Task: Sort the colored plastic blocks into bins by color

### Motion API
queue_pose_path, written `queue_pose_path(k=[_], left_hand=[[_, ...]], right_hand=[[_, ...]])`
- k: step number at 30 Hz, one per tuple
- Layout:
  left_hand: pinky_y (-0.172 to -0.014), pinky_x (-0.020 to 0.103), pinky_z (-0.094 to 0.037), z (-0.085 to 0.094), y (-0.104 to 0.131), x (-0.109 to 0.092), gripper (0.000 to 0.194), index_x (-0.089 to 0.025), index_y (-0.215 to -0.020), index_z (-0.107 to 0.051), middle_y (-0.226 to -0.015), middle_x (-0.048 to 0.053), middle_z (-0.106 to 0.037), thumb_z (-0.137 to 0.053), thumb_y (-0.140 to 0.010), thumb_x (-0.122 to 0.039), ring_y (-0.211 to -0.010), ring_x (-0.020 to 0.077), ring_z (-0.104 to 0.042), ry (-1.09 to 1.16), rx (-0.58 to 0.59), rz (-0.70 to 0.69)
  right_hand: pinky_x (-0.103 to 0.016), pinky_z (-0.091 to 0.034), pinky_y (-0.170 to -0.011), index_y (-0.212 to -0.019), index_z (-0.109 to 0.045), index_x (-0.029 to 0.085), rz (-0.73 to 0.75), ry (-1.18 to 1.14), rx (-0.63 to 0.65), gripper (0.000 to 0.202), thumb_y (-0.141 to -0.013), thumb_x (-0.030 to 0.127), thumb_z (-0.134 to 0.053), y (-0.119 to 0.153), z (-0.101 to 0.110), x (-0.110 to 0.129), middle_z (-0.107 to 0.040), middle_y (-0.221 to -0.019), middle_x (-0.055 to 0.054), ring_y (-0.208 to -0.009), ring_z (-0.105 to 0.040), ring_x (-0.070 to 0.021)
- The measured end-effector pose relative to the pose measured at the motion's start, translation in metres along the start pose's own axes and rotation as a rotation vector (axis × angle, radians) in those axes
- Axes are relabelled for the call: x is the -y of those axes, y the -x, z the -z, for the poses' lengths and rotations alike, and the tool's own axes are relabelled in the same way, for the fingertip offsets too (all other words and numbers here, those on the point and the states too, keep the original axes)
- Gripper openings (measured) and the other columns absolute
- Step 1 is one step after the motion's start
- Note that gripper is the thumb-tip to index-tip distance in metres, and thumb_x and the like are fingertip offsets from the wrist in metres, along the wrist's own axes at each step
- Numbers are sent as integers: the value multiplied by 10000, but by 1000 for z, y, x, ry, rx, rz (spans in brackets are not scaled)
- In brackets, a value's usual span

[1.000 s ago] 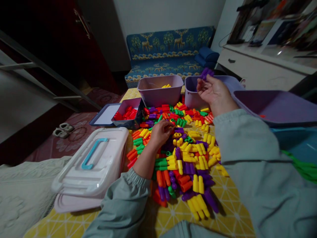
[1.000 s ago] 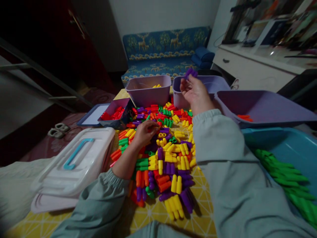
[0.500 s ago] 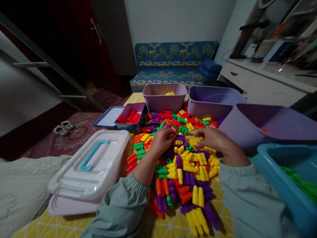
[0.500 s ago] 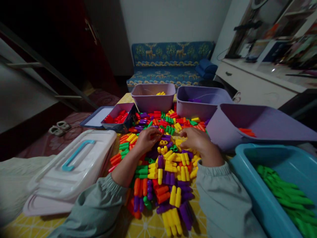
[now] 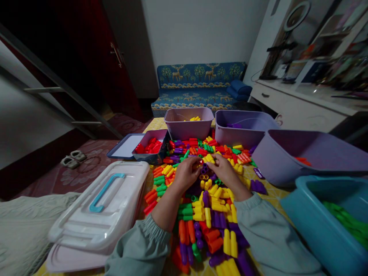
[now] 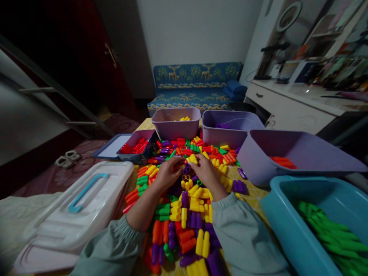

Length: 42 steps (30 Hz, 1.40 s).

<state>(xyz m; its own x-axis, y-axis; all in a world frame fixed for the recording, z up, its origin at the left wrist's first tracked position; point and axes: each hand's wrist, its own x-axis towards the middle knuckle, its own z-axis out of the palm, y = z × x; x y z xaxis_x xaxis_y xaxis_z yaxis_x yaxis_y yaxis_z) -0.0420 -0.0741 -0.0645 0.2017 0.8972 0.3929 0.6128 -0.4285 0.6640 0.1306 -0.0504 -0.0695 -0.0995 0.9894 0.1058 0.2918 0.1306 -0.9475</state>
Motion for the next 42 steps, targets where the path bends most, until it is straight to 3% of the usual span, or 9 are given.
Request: queue_pose_path(k=[11, 18, 30, 37, 42], left_hand=[[-804, 312, -514, -1, -1, 0, 294, -182, -1095, -673, -963, 62, -730, -653, -802, -168, -894, 211, -669, -71, 14, -4], [-820, 316, -510, -1, 0, -1, 292, -188, -1098, -670, -983, 66, -732, -658, -806, -182, -917, 218, -670, -92, 26, -10], [-828, 319, -504, 0, 0, -3, 297, -195, -1100, -664, -1012, 62, -722, -640, -805, -162, -952, 223, -656, -108, 40, -20], [-813, 322, -506, -2, -2, 0, 283, -192, -1093, -669, -995, 65, -719, -632, -812, -175, -932, 222, -656, -112, 23, -15], [-797, 316, -506, -3, -1, 0, 299, -194, -1096, -664, -957, 56, -721, -632, -801, -154, -906, 215, -660, -116, 12, -6]], right_hand=[[-256, -347, -517, -652, -586, 181, 105, 205, -52, 343, -771, 503, -576, 0, -3, -7, -568, -579, -14, -564, -508, -154], [-267, -378, -548, -758, -627, 178, 90, 188, -53, 262, -783, 434, -574, 0, -6, -14, -633, -669, -34, -631, -572, -183], [-292, -445, -639, -821, -640, 157, -5, -67, 3, 327, -721, 469, -627, -7, -7, -24, -664, -740, -43, -719, -613, -206], [-271, -411, -574, -827, -647, 153, -30, -30, 4, 332, -726, 467, -614, -7, -7, -23, -635, -694, -25, -656, -574, -178], [-290, -427, -595, -756, -632, 166, 31, 59, -4, 304, -749, 466, -584, -7, -6, -21, -648, -693, -36, -651, -590, -188]])
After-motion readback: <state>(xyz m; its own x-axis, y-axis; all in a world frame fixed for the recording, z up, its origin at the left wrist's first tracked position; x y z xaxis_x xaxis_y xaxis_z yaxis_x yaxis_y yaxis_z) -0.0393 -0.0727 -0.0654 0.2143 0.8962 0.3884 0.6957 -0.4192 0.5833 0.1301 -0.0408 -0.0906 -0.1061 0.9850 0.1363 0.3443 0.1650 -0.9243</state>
